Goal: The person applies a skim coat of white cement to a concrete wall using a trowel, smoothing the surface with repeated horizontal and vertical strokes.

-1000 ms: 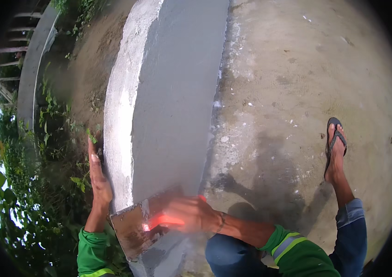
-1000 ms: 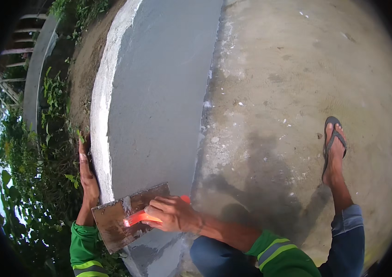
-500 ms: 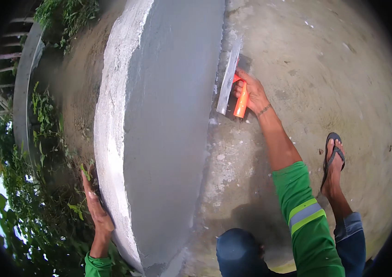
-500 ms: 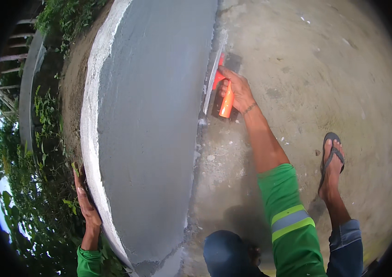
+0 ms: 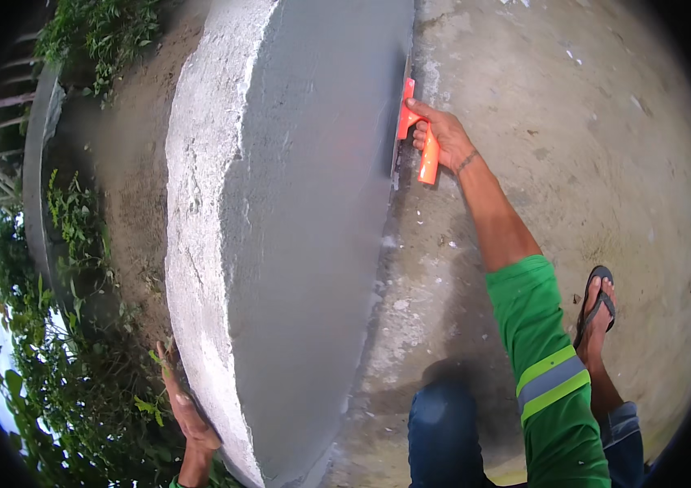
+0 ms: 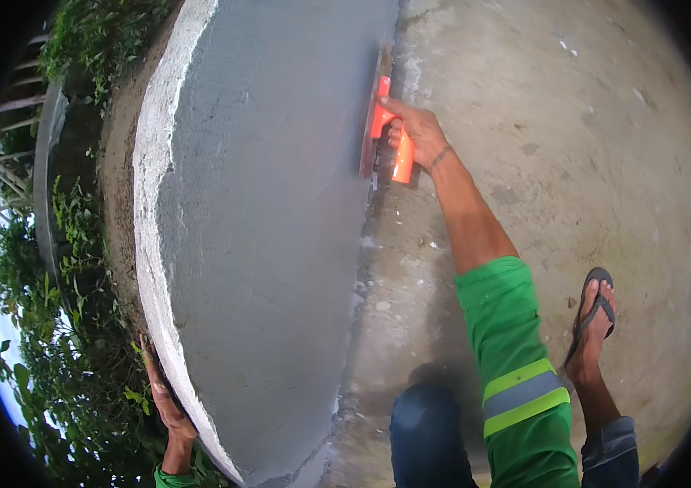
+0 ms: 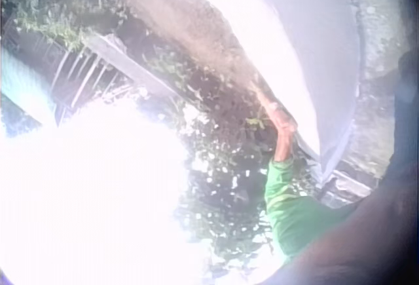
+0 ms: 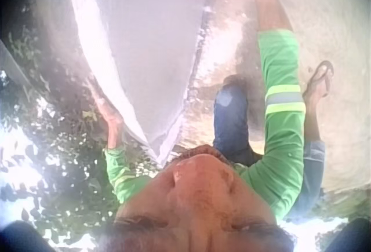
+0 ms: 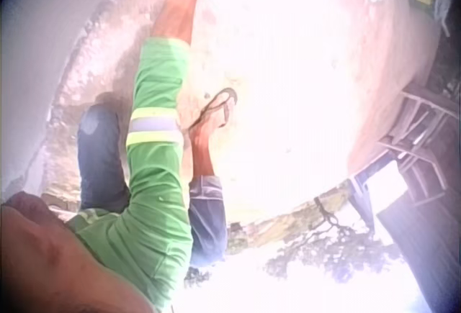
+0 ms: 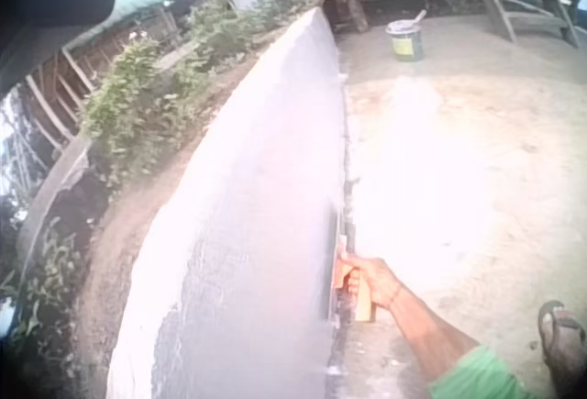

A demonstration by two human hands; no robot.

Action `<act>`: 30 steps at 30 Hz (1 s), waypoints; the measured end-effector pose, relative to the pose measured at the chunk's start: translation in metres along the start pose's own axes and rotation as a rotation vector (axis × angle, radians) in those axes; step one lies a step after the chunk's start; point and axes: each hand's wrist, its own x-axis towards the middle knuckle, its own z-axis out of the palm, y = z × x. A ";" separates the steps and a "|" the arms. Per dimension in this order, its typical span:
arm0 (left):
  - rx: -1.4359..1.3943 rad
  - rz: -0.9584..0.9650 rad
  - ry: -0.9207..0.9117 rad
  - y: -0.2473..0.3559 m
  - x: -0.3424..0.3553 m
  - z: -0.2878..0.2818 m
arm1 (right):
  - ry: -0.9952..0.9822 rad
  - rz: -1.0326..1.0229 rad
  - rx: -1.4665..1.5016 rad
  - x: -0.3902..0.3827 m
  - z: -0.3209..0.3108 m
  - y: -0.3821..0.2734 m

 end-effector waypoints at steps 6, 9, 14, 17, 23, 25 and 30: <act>0.175 0.081 -0.014 0.008 0.000 -0.008 | -0.104 -0.104 -0.152 -0.063 0.043 -0.014; 0.072 0.135 0.003 0.013 0.002 -0.006 | -0.144 -0.287 -0.356 -0.127 0.086 -0.006; 0.077 0.212 0.053 0.015 -0.001 -0.010 | -0.165 -0.728 -0.861 -0.260 0.140 0.044; 0.120 0.228 0.089 -0.004 -0.007 -0.019 | -0.333 -0.982 -0.878 -0.334 0.156 0.103; 0.120 0.198 0.110 -0.022 -0.005 -0.011 | -0.622 -0.976 -0.881 -0.397 0.124 0.135; 0.126 0.185 0.113 -0.011 -0.007 -0.010 | -0.406 -1.006 -1.010 -0.373 0.107 0.097; 0.182 0.143 0.079 0.003 -0.012 -0.016 | -0.066 -0.712 -0.773 -0.252 0.104 -0.022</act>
